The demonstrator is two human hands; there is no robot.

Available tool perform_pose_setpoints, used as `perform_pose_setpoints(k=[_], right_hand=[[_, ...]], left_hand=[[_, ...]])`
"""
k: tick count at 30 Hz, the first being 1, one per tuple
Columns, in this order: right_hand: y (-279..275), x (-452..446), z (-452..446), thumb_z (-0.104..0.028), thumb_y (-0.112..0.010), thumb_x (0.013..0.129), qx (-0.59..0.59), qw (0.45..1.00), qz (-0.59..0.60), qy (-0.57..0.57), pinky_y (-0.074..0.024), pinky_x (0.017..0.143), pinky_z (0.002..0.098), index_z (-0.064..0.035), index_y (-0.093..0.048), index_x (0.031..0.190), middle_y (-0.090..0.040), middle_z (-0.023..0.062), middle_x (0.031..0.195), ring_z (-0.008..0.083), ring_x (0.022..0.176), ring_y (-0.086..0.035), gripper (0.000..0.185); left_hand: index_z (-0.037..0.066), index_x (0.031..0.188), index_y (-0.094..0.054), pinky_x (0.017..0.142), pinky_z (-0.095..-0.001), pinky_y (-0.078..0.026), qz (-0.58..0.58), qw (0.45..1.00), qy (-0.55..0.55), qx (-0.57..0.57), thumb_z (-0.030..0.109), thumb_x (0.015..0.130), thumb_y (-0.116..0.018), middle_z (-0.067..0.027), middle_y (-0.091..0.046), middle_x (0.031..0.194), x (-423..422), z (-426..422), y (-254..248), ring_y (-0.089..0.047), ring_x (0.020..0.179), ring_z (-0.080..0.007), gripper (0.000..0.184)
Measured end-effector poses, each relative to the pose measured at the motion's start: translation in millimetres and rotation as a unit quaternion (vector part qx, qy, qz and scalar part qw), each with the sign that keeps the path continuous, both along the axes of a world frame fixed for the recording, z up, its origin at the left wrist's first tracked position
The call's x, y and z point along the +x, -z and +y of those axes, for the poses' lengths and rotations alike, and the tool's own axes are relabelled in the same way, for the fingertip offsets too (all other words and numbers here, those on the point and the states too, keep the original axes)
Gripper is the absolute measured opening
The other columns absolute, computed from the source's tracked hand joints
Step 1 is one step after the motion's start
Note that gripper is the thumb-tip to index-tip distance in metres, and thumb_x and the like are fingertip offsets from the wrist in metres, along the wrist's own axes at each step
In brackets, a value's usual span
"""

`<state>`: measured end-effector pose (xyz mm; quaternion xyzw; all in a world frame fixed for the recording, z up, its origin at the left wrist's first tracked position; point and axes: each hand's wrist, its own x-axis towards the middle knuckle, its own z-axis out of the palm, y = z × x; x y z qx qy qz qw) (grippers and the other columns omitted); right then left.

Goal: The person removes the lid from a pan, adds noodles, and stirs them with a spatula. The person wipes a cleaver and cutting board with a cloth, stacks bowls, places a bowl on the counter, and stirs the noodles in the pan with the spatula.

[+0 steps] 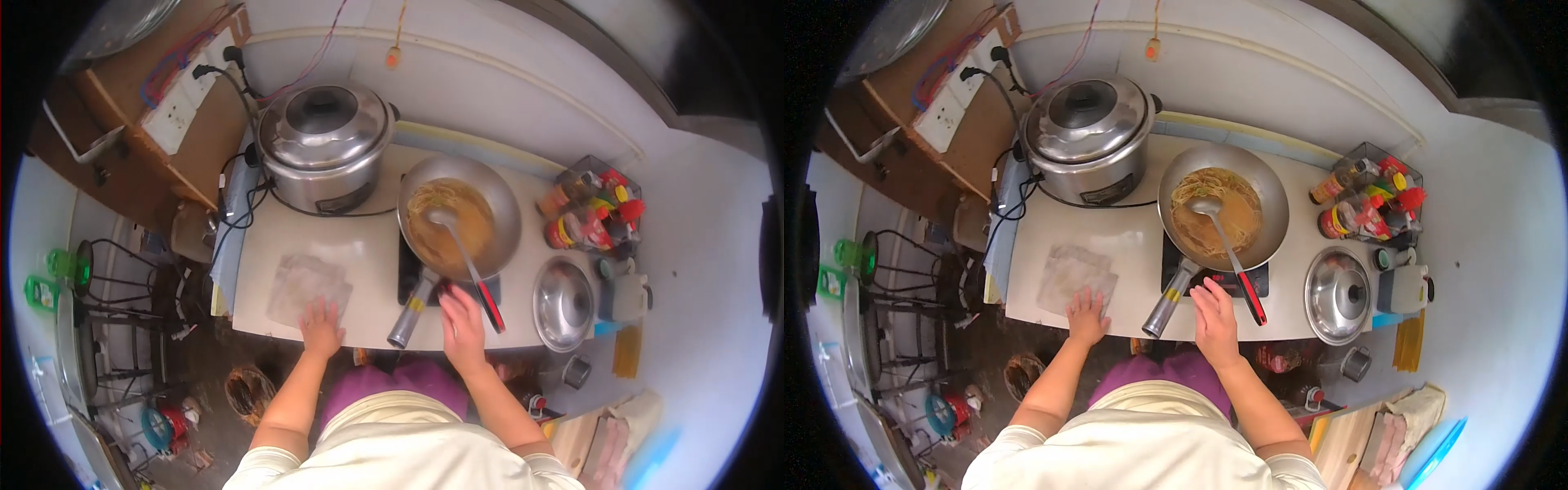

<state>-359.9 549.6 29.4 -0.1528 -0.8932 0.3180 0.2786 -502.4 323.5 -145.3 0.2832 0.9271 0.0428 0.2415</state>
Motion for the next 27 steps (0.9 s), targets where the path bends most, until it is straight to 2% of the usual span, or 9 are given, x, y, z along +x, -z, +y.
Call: perform_pose_setpoints(k=[5,9,12,13,17,20,23,26,27], right_hand=[[0.0,26.9,-6.1,0.004,-0.063,0.075,0.054,0.996,0.027,0.066,-0.0505,0.073,0.0321,-0.0021,-0.063,0.093,-0.060,0.0141,0.096,0.0282,0.087,-0.060,0.020],[29.1,59.2,-10.3,0.000,-0.059,0.079,-0.008,0.994,0.010,0.113,-0.0505,0.072,0.0349,-0.0018,-0.062,0.095,-0.061,0.0141,0.095,0.0298,0.083,-0.061,0.017],[67.9,82.3,-11.6,0.000,-0.051,0.081,-0.049,0.974,-0.175,0.132,-0.0493,0.072,0.0384,-0.0022,-0.061,0.101,-0.061,0.0140,0.090,0.0316,0.082,-0.060,0.022],[91.0,95.3,-8.6,0.000,-0.050,0.079,-0.019,0.943,-0.312,0.112,-0.0475,0.075,0.0403,-0.0062,-0.056,0.115,-0.056,0.0138,0.093,0.0318,0.087,-0.057,0.038],[143.4,104.3,-3.8,-0.002,-0.056,0.072,-0.009,0.882,-0.464,0.080,-0.0466,0.079,0.0378,-0.0174,-0.044,0.132,-0.045,0.0144,0.102,0.0305,0.097,-0.049,0.064],[149.2,92.9,-5.3,-0.005,-0.055,0.073,-0.004,0.874,-0.476,0.096,-0.0467,0.079,0.0385,-0.0160,-0.053,0.123,-0.047,0.0151,0.103,0.0307,0.097,-0.050,0.051],[152.1,90.5,-4.0,-0.010,-0.055,0.075,0.001,0.855,-0.515,0.060,-0.0466,0.079,0.0401,-0.0119,-0.061,0.109,-0.048,0.0155,0.101,0.0307,0.097,-0.052,0.034],[127.7,90.3,-6.2,-0.014,-0.053,0.078,0.032,0.843,-0.537,-0.003,-0.0466,0.078,0.0403,-0.0088,-0.064,0.095,-0.050,0.0155,0.100,0.0303,0.096,-0.053,0.021],[131.6,91.0,-4.3,-0.012,-0.050,0.079,0.063,0.840,-0.539,-0.013,-0.0466,0.077,0.0397,-0.0104,-0.060,0.108,-0.052,0.0150,0.098,0.0300,0.094,-0.054,0.030]], left_hand=[[0.018,0.140,-0.029,0.101,-0.0588,-0.024,0.061,0.998,0.024,-0.016,0.033,0.080,-0.061,-0.0144,-0.018,0.147,5.6,1.2,-0.9,-0.020,0.132,-0.0422,0.070],[0.016,0.139,-0.030,0.099,-0.0583,-0.028,0.091,0.995,0.044,-0.013,0.027,0.080,-0.059,-0.0150,-0.022,0.146,4.7,-2.4,8.0,-0.024,0.130,-0.0418,0.066],[0.016,0.140,-0.027,0.102,-0.0579,-0.024,0.054,0.996,0.050,-0.049,0.022,0.082,-0.056,-0.0144,-0.020,0.147,0.0,-0.3,4.1,-0.021,0.132,-0.0405,0.065],[0.016,0.140,-0.027,0.102,-0.0577,-0.025,0.053,0.996,0.052,-0.050,0.021,0.081,-0.056,-0.0147,-0.020,0.147,-0.6,-0.6,4.7,-0.022,0.132,-0.0405,0.066],[0.015,0.140,-0.028,0.101,-0.0564,-0.027,0.057,0.996,0.055,-0.044,0.017,0.079,-0.058,-0.0152,-0.022,0.146,2.1,-2.6,4.7,-0.025,0.131,-0.0406,0.068],[0.015,0.137,-0.033,0.095,-0.0525,-0.036,0.127,0.990,0.066,-0.004,0.011,0.072,-0.064,-0.0165,-0.029,0.142,7.4,-10.1,15.9,-0.035,0.123,-0.0436,0.071],[0.014,0.136,-0.035,0.094,-0.0513,-0.037,0.112,0.992,0.061,0.007,0.009,0.070,-0.064,-0.0178,-0.030,0.142,10.7,-10.9,11.3,-0.036,0.123,-0.0446,0.073],[0.014,0.139,-0.030,0.100,-0.0523,-0.031,0.043,0.997,0.045,-0.043,0.012,0.075,-0.061,-0.0165,-0.025,0.144,11.0,-5.2,1.2,-0.028,0.129,-0.0419,0.071],[0.014,0.139,-0.030,0.100,-0.0521,-0.031,0.047,0.997,0.041,-0.042,0.011,0.075,-0.060,-0.0165,-0.025,0.144,12.3,-3.2,1.1,-0.028,0.129,-0.0422,0.071]])
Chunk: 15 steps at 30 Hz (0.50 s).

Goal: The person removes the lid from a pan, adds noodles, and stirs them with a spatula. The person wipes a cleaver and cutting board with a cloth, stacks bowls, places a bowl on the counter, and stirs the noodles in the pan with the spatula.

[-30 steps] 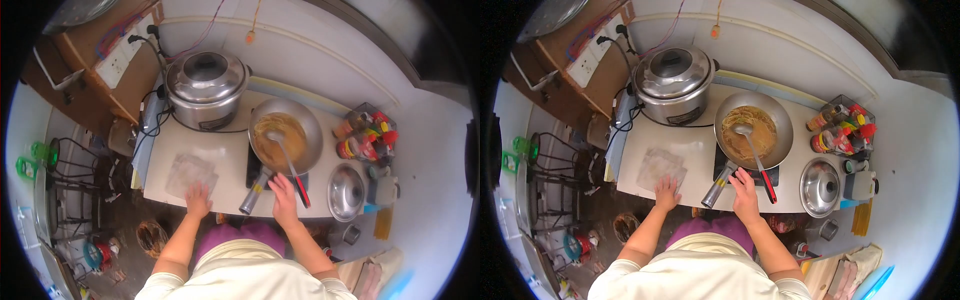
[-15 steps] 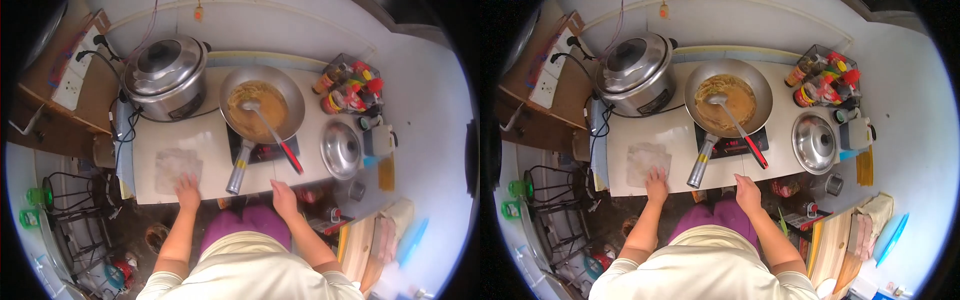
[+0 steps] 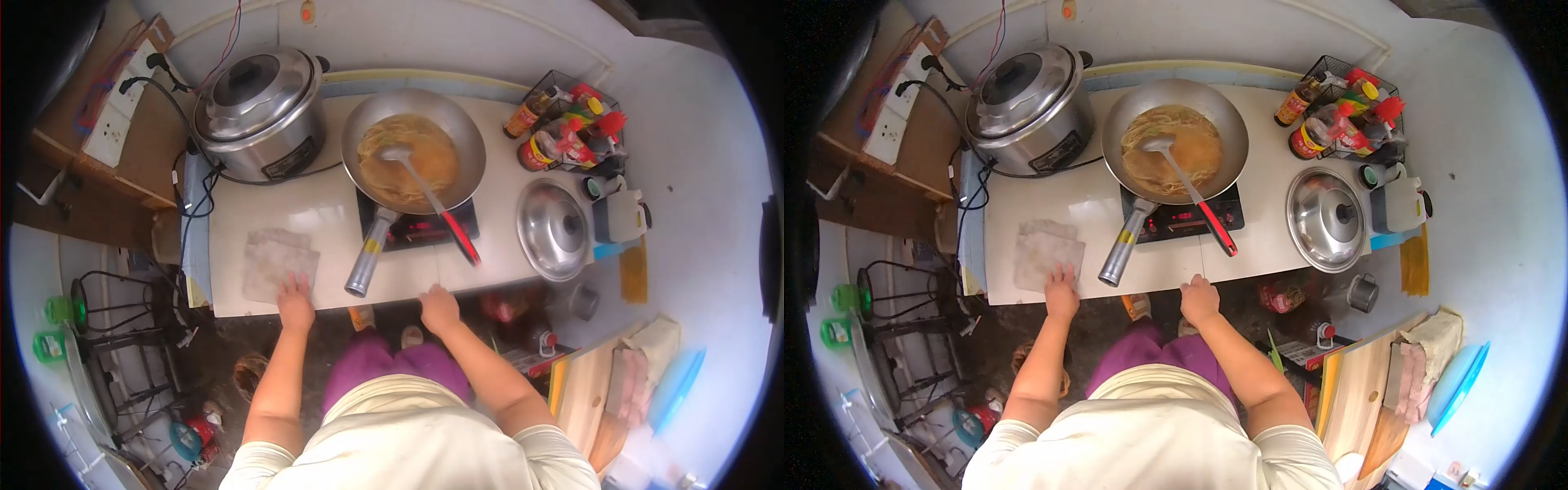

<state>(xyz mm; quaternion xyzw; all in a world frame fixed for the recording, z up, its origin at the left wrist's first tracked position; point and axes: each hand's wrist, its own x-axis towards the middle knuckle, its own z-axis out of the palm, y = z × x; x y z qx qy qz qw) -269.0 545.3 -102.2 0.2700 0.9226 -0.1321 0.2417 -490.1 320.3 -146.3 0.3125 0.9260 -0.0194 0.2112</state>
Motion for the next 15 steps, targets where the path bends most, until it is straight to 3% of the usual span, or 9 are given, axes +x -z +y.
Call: perform_pose_setpoints(k=[3,6,11,15], right_hand=[[7.4,1.4,5.7,-0.013,-0.047,0.082,0.018,0.997,0.060,0.048,-0.0457,0.078,0.0397,-0.0124,-0.050,0.123,-0.051,0.0134,0.101,0.0284,0.096,-0.053,0.042],[17.7,0.6,12.3,-0.010,-0.046,0.081,-0.001,0.998,0.032,0.049,-0.0443,0.080,0.0414,-0.0127,-0.040,0.132,-0.050,0.0162,0.105,0.0322,0.100,-0.051,0.052],[25.7,3.1,13.4,-0.010,-0.043,0.083,0.004,1.000,0.014,0.009,-0.0432,0.083,0.0406,-0.0121,-0.041,0.132,-0.049,0.0147,0.109,0.0313,0.104,-0.050,0.049],[27.8,10.6,17.9,-0.015,-0.043,0.086,0.013,0.998,0.057,-0.014,-0.0449,0.079,0.0403,-0.0112,-0.048,0.126,-0.053,0.0131,0.106,0.0284,0.099,-0.054,0.041]], left_hand=[[0.015,0.139,-0.030,0.100,-0.0515,-0.032,0.014,1.000,-0.013,0.003,0.009,0.075,-0.059,-0.0168,-0.025,0.145,3.4,1.7,2.7,-0.029,0.128,-0.0429,0.071],[0.015,0.139,-0.029,0.100,-0.0503,-0.032,0.022,1.000,-0.023,0.003,0.007,0.074,-0.060,-0.0169,-0.024,0.145,6.3,-1.0,13.8,-0.029,0.128,-0.0434,0.073],[0.014,0.140,-0.027,0.105,-0.0446,-0.030,0.002,0.999,-0.023,-0.030,0.006,0.071,-0.061,-0.0170,-0.021,0.146,17.2,1.9,8.3,-0.026,0.129,-0.0446,0.077],[0.012,0.137,-0.033,0.106,-0.0417,-0.028,-0.011,1.000,-0.015,-0.014,0.007,0.071,-0.060,-0.0181,-0.025,0.144,18.2,-0.1,-2.1,-0.027,0.130,-0.0396,0.071]])
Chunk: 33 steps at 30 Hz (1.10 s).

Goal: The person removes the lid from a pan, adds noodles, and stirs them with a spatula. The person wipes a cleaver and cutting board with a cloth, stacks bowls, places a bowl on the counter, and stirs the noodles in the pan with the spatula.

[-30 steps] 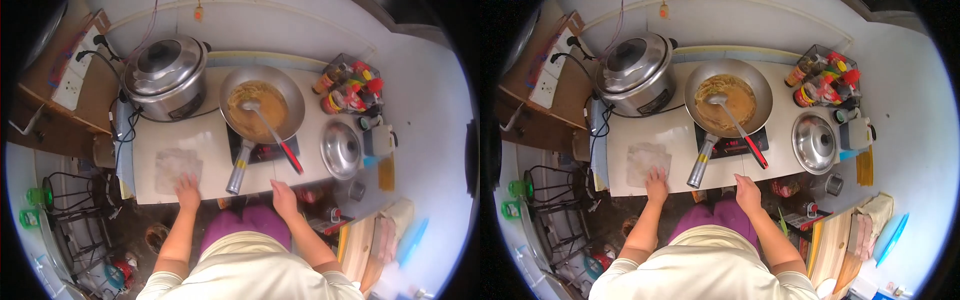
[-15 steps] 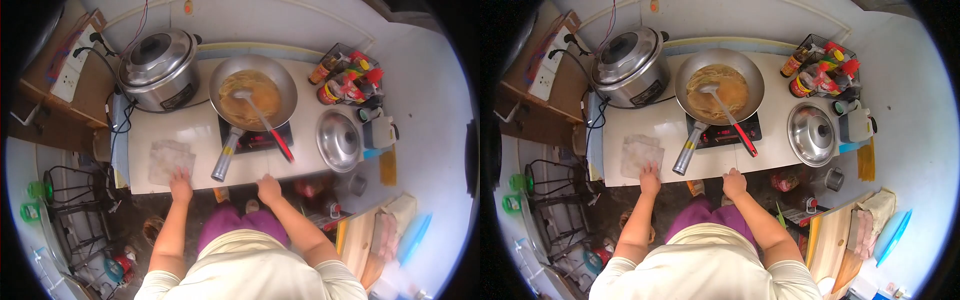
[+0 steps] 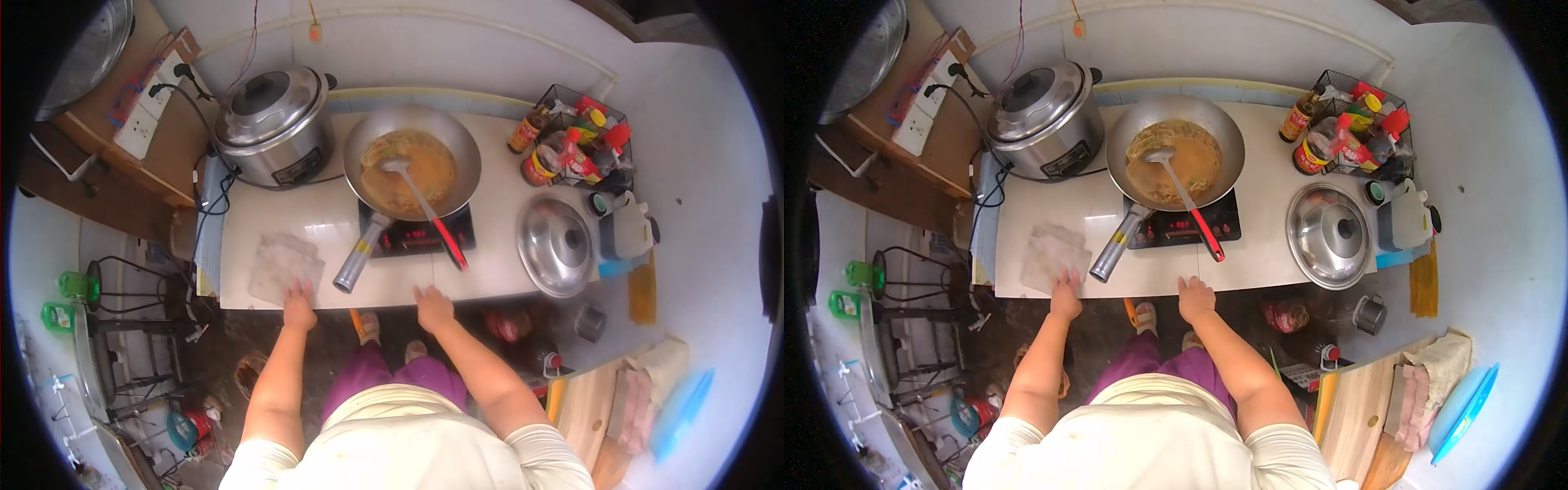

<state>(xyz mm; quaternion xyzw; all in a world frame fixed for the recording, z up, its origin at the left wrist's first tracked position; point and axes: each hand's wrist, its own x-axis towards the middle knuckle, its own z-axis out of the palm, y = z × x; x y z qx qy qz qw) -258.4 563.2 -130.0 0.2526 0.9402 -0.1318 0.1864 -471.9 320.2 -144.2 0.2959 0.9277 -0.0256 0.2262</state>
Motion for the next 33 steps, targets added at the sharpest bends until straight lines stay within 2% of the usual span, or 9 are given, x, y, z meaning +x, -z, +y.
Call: perform_pose_setpoints(k=[3,7,10,12,15,19,26,29,33], right_hand=[[15.7,16.3,24.7,-0.012,-0.043,0.086,-0.087,0.978,0.113,0.151,-0.0459,0.079,0.0434,-0.0073,-0.054,0.116,-0.057,0.0164,0.101,0.0314,0.094,-0.058,0.033],[-41.4,24.1,70.5,-0.014,-0.050,0.090,-0.128,0.764,0.461,0.433,-0.0480,0.073,0.0345,-0.0041,-0.055,0.111,-0.059,0.0150,0.096,0.0244,0.084,-0.061,0.024],[-114.2,-12.8,76.2,-0.019,-0.055,0.087,-0.026,0.849,0.447,0.281,-0.0482,0.074,0.0364,-0.0097,-0.051,0.121,-0.057,0.0143,0.100,0.0276,0.087,-0.060,0.036],[-123.2,-35.6,70.4,-0.021,-0.058,0.085,-0.006,0.914,0.356,0.197,-0.0484,0.075,0.0386,-0.0138,-0.046,0.128,-0.055,0.0145,0.101,0.0299,0.088,-0.059,0.045],[-122.9,-49.8,68.8,-0.024,-0.060,0.082,0.005,0.967,0.214,0.135,-0.0486,0.075,0.0420,-0.0177,-0.040,0.133,-0.055,0.0156,0.099,0.0330,0.089,-0.058,0.055],[-149.2,-36.7,68.2,-0.018,-0.058,0.081,0.058,0.979,0.155,0.115,-0.0491,0.067,0.0439,-0.0200,-0.043,0.131,-0.056,0.0147,0.092,0.0331,0.079,-0.060,0.052],[-252.1,13.0,78.6,-0.016,-0.060,0.077,0.153,0.984,0.082,0.050,-0.0477,0.060,0.0428,-0.0188,-0.051,0.124,-0.057,0.0119,0.083,0.0316,0.070,-0.060,0.048],[-249.5,10.8,87.5,-0.017,-0.061,0.077,0.168,0.981,0.082,0.050,-0.0475,0.059,0.0429,-0.0198,-0.053,0.122,-0.057,0.0115,0.082,0.0296,0.070,-0.061,0.046],[-214.9,-18.0,103.1,-0.019,-0.059,0.080,0.171,0.979,0.073,0.085,-0.0493,0.061,0.0427,-0.0178,-0.050,0.124,-0.057,0.0124,0.083,0.0309,0.073,-0.062,0.045]], left_hand=[[0.008,0.129,-0.044,0.103,-0.0421,-0.032,-0.041,0.995,-0.018,0.093,0.009,0.073,-0.060,-0.0213,-0.039,0.135,-13.6,-2.8,-6.9,-0.036,0.124,-0.0390,0.058],[0.003,0.118,-0.055,0.095,-0.0391,-0.040,-0.053,0.952,-0.088,0.290,0.016,0.081,-0.059,-0.0213,-0.055,0.118,-31.8,11.0,-27.4,-0.052,0.110,-0.0363,0.039],[0.002,0.120,-0.054,0.087,-0.0317,-0.044,-0.109,0.872,-0.119,0.463,0.020,0.086,-0.057,-0.0171,-0.060,0.110,-19.0,60.1,-43.7,-0.058,0.100,-0.0254,0.038],[0.002,0.128,-0.046,0.084,-0.0271,-0.043,-0.300,0.811,-0.200,0.460,0.024,0.085,-0.060,-0.0149,-0.061,0.102,-2.2,100.2,-91.3,-0.057,0.096,-0.0171,0.050],[0.001,0.136,-0.033,0.071,-0.0274,-0.049,-0.175,0.880,-0.024,0.441,0.021,0.082,-0.062,-0.0151,-0.061,0.095,5.1,122.3,-91.2,-0.061,0.080,-0.0170,0.065],[-0.003,0.138,-0.023,0.044,-0.0314,-0.047,-0.325,0.873,-0.048,0.360,0.014,0.079,-0.058,-0.0173,-0.060,0.090,4.0,122.5,-128.3,-0.057,0.047,-0.0178,0.071],[-0.009,0.135,-0.025,0.078,-0.0391,-0.048,-0.123,0.908,0.108,0.386,0.018,0.077,-0.062,-0.0276,-0.055,0.105,0.6,118.2,-94.0,-0.059,0.088,-0.0362,0.073],[-0.010,0.133,-0.025,0.091,-0.0411,-0.040,-0.217,0.921,0.050,0.321,0.019,0.076,-0.063,-0.0305,-0.051,0.111,1.4,121.1,-121.0,-0.049,0.105,-0.0421,0.074],[-0.008,0.136,-0.019,0.085,-0.0423,-0.044,-0.204,0.932,0.063,0.295,0.019,0.077,-0.059,-0.0282,-0.050,0.113,2.3,120.9,-113.0,-0.052,0.101,-0.0415,0.076]])
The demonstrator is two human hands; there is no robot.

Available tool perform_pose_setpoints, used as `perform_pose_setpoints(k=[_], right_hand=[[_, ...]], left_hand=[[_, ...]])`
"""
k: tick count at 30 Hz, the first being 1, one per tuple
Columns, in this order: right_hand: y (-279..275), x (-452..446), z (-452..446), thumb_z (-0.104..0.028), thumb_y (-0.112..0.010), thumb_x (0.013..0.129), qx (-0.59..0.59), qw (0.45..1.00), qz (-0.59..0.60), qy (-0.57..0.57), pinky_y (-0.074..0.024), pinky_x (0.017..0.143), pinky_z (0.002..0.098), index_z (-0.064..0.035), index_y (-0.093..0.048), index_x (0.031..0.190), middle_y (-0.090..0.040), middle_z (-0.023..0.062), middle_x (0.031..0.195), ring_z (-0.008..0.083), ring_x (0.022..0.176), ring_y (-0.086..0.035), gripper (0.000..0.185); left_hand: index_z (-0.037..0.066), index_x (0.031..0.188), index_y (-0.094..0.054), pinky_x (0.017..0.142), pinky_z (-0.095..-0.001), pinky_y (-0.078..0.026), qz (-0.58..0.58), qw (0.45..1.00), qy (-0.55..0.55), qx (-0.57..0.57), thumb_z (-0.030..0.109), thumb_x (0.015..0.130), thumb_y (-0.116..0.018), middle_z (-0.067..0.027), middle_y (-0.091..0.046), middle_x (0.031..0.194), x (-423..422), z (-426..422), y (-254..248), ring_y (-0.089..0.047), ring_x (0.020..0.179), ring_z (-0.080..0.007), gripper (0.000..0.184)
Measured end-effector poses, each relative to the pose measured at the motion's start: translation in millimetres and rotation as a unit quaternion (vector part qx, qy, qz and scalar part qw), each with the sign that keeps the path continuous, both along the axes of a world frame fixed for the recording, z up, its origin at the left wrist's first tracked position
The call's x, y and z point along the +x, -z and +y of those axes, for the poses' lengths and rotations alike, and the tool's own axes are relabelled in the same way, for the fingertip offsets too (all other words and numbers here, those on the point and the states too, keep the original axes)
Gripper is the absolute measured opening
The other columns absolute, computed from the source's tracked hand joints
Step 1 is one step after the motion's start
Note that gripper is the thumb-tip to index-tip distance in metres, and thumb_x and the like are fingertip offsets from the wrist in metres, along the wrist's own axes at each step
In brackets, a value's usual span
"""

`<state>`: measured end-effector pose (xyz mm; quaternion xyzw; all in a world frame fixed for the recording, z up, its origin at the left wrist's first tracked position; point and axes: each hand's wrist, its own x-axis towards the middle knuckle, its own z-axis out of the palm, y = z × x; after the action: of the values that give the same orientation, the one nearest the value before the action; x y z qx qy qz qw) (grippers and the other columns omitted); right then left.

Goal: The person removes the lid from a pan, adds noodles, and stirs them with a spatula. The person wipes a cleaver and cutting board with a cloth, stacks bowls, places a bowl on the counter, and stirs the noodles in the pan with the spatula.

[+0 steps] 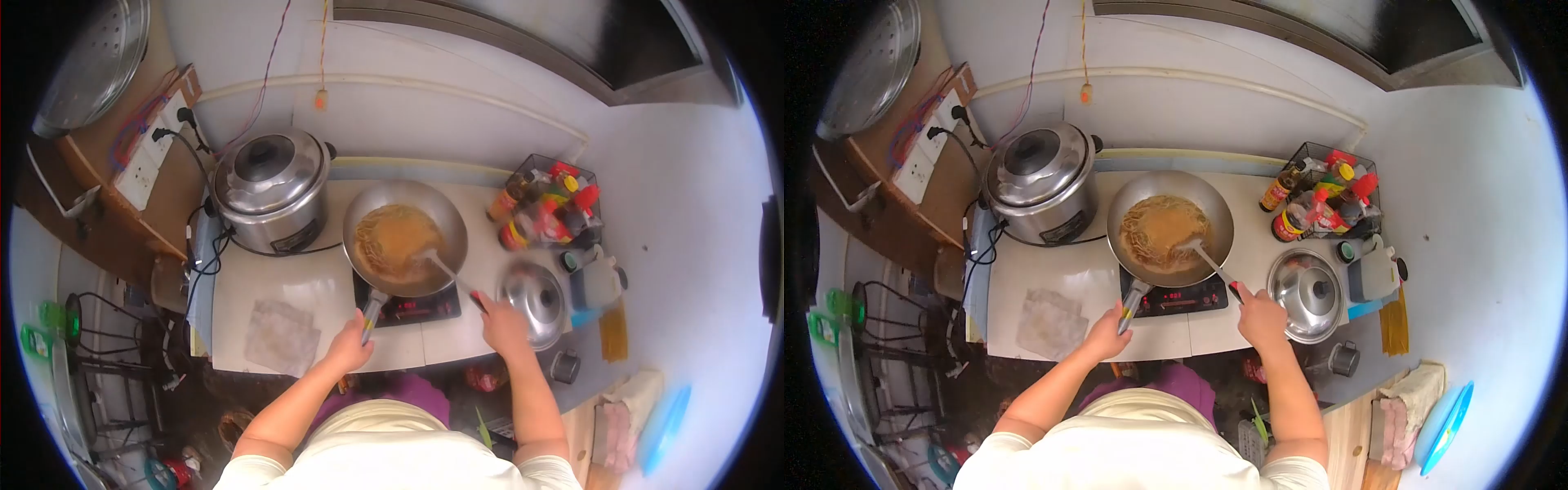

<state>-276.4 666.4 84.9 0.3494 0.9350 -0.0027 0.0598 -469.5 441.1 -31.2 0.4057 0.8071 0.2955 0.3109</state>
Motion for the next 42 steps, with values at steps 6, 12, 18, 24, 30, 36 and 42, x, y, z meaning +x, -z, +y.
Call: perform_pose_setpoints(k=[6,12,18,24,30,36,42], right_hand=[[28.3,-52.5,14.9,-0.021,-0.056,0.083,-0.040,0.997,0.058,0.008,-0.0498,0.064,0.0436,-0.0134,-0.046,0.128,-0.057,0.0167,0.086,0.0331,0.076,-0.062,0.047],[56.9,-75.3,21.6,-0.021,-0.056,0.083,-0.099,0.987,0.113,-0.062,-0.0495,0.067,0.0425,-0.0117,-0.046,0.127,-0.059,0.0180,0.086,0.0340,0.077,-0.061,0.047],[6.8,-46.3,16.5,-0.022,-0.057,0.083,-0.120,0.982,0.055,-0.136,-0.0489,0.066,0.0435,-0.0138,-0.049,0.125,-0.059,0.0167,0.082,0.0344,0.077,-0.060,0.043],[-45.1,-2.6,15.9,-0.022,-0.057,0.083,-0.107,0.983,0.001,-0.152,-0.0483,0.063,0.0445,-0.0144,-0.053,0.118,-0.060,0.0157,0.081,0.0339,0.075,-0.060,0.037],[-86.0,25.6,19.9,-0.023,-0.058,0.082,-0.074,0.986,-0.015,-0.146,-0.0483,0.063,0.0446,-0.0149,-0.053,0.116,-0.060,0.0160,0.081,0.0338,0.073,-0.061,0.035],[-38.0,6.8,23.6,-0.021,-0.056,0.083,-0.073,0.992,-0.005,-0.100,-0.0461,0.064,0.0468,-0.0180,-0.054,0.116,-0.059,0.0166,0.081,0.0354,0.074,-0.059,0.033],[0.8,-32.1,22.8,-0.022,-0.055,0.084,-0.087,0.987,0.062,-0.118,-0.0468,0.065,0.0461,-0.0176,-0.050,0.120,-0.060,0.0179,0.083,0.0369,0.076,-0.059,0.037]], left_hand=[[-0.010,0.135,-0.018,0.085,-0.0420,-0.044,-0.002,0.999,-0.024,-0.031,0.020,0.077,-0.059,-0.0280,-0.052,0.109,0.1,1.4,-2.1,-0.053,0.100,-0.0402,0.077],[-0.012,0.134,-0.018,0.081,-0.0421,-0.046,0.019,0.998,-0.038,-0.042,0.021,0.075,-0.061,-0.0276,-0.056,0.100,5.7,2.3,-9.2,-0.055,0.093,-0.0409,0.080],[-0.013,0.133,-0.020,0.078,-0.0421,-0.046,0.051,0.997,-0.046,-0.025,0.023,0.071,-0.068,-0.0286,-0.058,0.094,5.9,1.3,-1.3,-0.057,0.089,-0.0416,0.087],[-0.012,0.134,-0.021,0.081,-0.0415,-0.046,0.049,0.997,-0.039,-0.054,0.022,0.068,-0.072,-0.0284,-0.058,0.098,4.4,3.7,-3.3,-0.056,0.093,-0.0410,0.090],[-0.012,0.134,-0.021,0.082,-0.0419,-0.046,0.050,0.995,-0.028,-0.076,0.021,0.068,-0.071,-0.0281,-0.058,0.101,4.0,4.9,-15.4,-0.056,0.096,-0.0399,0.089],[-0.012,0.134,-0.020,0.080,-0.0419,-0.047,0.041,0.994,-0.028,-0.097,0.020,0.067,-0.070,-0.0276,-0.059,0.098,1.0,4.7,-22.3,-0.057,0.093,-0.0400,0.090],[-0.008,0.134,-0.024,0.077,-0.0405,-0.047,0.066,0.994,-0.042,-0.074,0.021,0.066,-0.073,-0.0267,-0.060,0.093,1.0,2.0,-3.2,-0.058,0.088,-0.0394,0.089]])
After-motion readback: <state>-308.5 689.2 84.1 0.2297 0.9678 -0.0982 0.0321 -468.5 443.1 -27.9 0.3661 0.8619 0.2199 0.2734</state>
